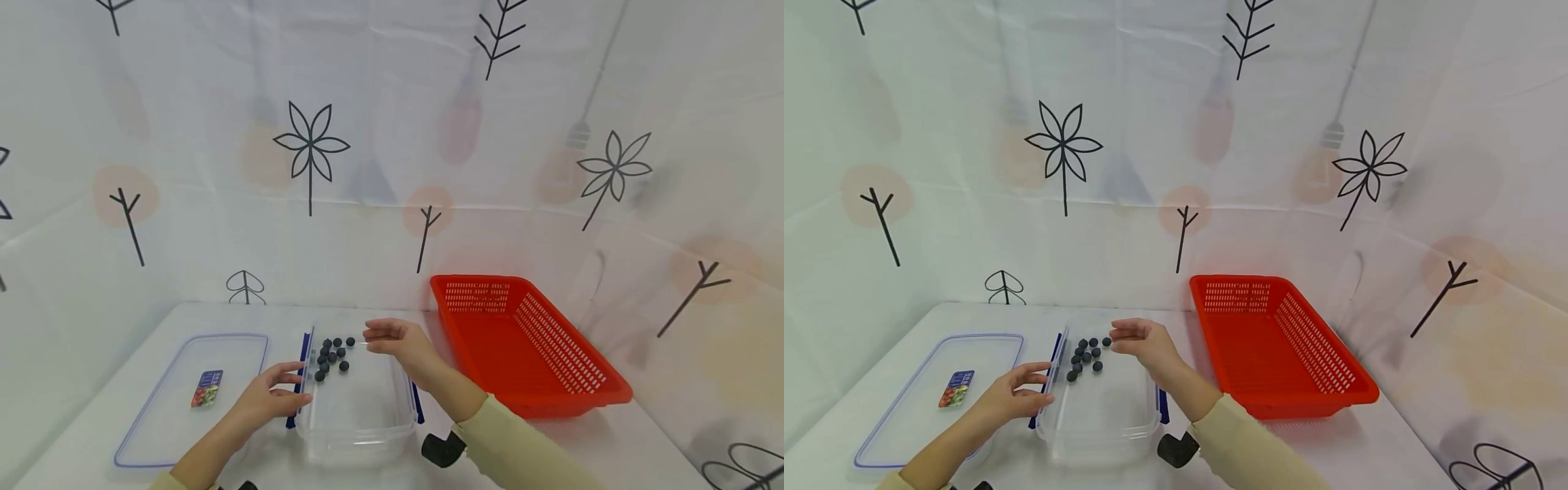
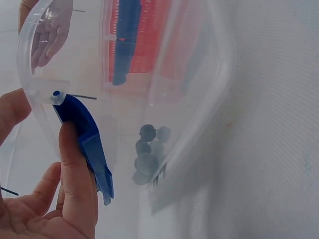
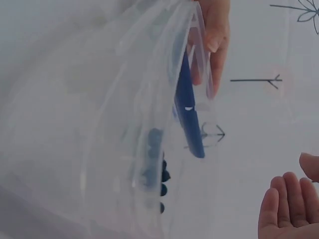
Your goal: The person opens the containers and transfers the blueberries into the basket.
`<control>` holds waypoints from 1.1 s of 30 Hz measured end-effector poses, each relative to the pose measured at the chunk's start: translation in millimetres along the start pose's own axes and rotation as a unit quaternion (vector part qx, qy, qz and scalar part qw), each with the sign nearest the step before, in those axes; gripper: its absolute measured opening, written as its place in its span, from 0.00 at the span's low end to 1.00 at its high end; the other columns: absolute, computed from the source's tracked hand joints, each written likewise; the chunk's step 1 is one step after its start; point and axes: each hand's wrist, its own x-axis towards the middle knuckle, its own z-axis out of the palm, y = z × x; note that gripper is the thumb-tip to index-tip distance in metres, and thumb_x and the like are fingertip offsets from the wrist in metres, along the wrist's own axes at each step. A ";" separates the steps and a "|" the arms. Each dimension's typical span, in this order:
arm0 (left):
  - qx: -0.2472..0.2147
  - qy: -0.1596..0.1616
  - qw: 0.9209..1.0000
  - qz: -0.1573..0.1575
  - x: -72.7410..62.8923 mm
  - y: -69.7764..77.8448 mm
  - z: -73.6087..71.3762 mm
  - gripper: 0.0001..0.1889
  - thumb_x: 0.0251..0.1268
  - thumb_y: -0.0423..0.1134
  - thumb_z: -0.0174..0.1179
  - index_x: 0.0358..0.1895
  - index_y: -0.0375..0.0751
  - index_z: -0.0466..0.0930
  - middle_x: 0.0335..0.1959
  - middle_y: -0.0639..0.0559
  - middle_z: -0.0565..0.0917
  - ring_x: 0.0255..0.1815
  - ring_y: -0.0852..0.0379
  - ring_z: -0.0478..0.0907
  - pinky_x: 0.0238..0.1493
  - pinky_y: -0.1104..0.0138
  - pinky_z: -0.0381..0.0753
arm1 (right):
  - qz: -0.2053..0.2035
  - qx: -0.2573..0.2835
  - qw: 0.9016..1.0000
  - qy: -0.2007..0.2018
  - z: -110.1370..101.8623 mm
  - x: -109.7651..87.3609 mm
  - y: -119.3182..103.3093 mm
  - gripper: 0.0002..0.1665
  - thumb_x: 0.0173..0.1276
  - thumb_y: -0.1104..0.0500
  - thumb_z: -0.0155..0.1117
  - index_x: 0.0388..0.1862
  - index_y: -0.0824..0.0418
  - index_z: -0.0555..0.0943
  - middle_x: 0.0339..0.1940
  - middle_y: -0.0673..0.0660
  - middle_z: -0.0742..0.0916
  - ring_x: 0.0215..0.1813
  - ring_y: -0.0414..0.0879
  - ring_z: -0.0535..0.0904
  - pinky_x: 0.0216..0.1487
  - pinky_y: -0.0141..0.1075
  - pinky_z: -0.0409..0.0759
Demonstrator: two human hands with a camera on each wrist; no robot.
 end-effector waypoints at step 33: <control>-0.025 -0.004 1.000 0.006 1.5 -0.4 -0.6 0.37 0.48 0.43 0.72 0.63 0.40 0.68 0.49 0.43 0.76 0.40 0.53 0.78 0.39 0.58 0.82 | 0.044 0.013 0.999 -0.019 7.8 68.8 -0.3 0.17 0.61 0.70 0.63 0.50 0.68 0.79 0.42 0.58 0.84 0.46 0.48 0.80 0.58 0.40 0.72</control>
